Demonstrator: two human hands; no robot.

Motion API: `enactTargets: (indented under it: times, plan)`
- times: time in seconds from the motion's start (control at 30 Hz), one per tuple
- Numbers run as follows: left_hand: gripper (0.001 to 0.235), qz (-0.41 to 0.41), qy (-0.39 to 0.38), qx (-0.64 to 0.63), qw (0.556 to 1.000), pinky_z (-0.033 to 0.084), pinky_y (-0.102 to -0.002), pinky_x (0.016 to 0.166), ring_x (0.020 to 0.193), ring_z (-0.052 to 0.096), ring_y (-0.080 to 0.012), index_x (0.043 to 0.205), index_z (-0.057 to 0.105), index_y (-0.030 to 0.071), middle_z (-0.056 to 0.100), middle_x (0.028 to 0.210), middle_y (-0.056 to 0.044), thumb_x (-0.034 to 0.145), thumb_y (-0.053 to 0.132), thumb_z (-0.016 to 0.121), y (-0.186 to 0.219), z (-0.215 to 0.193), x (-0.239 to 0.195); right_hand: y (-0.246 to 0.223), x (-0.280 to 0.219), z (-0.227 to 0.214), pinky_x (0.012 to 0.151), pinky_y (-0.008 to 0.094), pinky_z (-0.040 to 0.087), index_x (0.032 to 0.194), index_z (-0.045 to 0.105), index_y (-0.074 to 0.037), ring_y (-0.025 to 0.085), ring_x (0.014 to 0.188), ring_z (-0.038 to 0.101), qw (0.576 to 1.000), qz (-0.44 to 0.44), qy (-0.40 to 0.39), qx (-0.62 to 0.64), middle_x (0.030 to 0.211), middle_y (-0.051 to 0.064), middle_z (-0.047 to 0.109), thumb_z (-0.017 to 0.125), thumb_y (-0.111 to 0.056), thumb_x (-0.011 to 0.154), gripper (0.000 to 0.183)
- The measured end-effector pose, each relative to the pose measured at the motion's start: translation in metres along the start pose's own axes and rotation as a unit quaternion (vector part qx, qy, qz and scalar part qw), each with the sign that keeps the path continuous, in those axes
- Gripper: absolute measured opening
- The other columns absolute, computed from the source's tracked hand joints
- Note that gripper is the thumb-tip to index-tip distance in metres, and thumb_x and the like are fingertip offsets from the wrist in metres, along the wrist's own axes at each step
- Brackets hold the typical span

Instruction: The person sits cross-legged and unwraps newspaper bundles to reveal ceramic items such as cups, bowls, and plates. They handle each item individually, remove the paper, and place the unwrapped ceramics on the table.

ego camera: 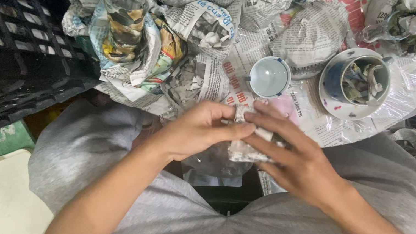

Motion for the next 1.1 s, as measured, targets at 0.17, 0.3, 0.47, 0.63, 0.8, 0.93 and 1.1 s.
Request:
enactTargets:
  times: [0.17,0.3,0.47,0.63,0.8,0.93,1.1]
  plan:
    - [0.017,0.020,-0.011,-0.069,0.997,0.054,-0.022,0.067,0.077,0.067,-0.0053,0.106,0.076,-0.001,0.076,0.091,-0.002,0.096,0.012,0.071,0.001,-0.001,0.012,0.004,-0.003,-0.009,0.118,0.046,0.042,0.122,0.065,-0.004,0.034,0.146,0.051,0.985,0.085,0.096,0.118,0.137,0.011,0.065,0.084,-0.004,0.073,0.052]
    - [0.011,0.041,0.029,-0.004,0.999,0.052,-0.022,0.063,0.073,0.065,-0.0056,0.098,0.078,-0.004,0.075,0.084,-0.002,0.091,0.003,0.072,0.004,-0.003,0.014,0.014,-0.002,-0.012,0.105,0.035,0.056,0.111,0.074,-0.006,0.030,0.139,0.054,0.981,0.069,0.149,0.102,0.146,0.020,0.051,0.087,-0.011,0.072,0.041]
    - [0.017,0.116,0.089,0.088,0.985,0.054,-0.023,0.070,0.082,0.066,-0.0070,0.108,0.081,-0.003,0.077,0.090,-0.005,0.092,0.002,0.076,0.011,0.006,0.016,0.023,-0.007,-0.005,0.085,0.027,0.058,0.109,0.077,-0.003,0.017,0.103,0.074,0.958,0.154,0.213,0.118,0.120,0.013,0.076,0.083,-0.006,0.087,0.023]
    - [0.051,0.198,0.061,-0.061,0.976,0.064,-0.024,0.086,0.101,0.072,-0.0087,0.129,0.059,0.010,0.070,0.121,-0.003,0.085,0.005,0.085,0.029,0.008,0.009,0.033,-0.008,-0.005,0.071,0.025,0.052,0.115,0.076,0.000,0.012,0.085,0.067,0.897,0.293,0.259,0.207,0.101,0.009,0.076,0.081,-0.003,0.091,0.024]
    - [0.045,0.219,0.089,0.093,0.967,0.064,-0.028,0.086,0.108,0.068,-0.0136,0.129,0.066,-0.003,0.067,0.128,-0.012,0.086,0.003,0.080,0.027,0.023,0.009,0.031,-0.001,-0.002,0.077,0.021,0.058,0.128,0.065,-0.007,0.007,0.092,0.070,0.866,0.286,0.269,0.309,0.106,0.004,0.076,0.075,-0.001,0.086,0.043]
    - [0.024,0.177,0.123,-0.014,0.976,0.063,-0.031,0.081,0.095,0.072,-0.0162,0.121,0.073,-0.007,0.076,0.113,-0.015,0.098,0.000,0.074,0.005,0.022,0.019,0.021,0.001,0.003,0.087,0.028,0.061,0.126,0.073,-0.002,0.017,0.104,0.072,0.953,0.190,0.215,0.094,0.118,0.012,0.074,0.075,0.002,0.095,0.031]
    - [0.029,0.116,0.131,-0.183,0.967,0.064,-0.032,0.070,0.089,0.073,-0.0152,0.124,0.068,-0.007,0.076,0.103,-0.015,0.095,-0.001,0.070,0.002,0.014,0.027,0.019,0.007,-0.006,0.092,0.035,0.060,0.126,0.068,-0.002,0.030,0.107,0.068,0.986,0.039,0.159,-0.022,0.120,0.021,0.063,0.083,-0.012,0.076,0.053]
Point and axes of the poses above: each hand's wrist, its own x-axis towards the middle knuckle, its own z-axis out of the palm, y = z × x, the point moved 1 cm from there along x, towards the middle knuckle
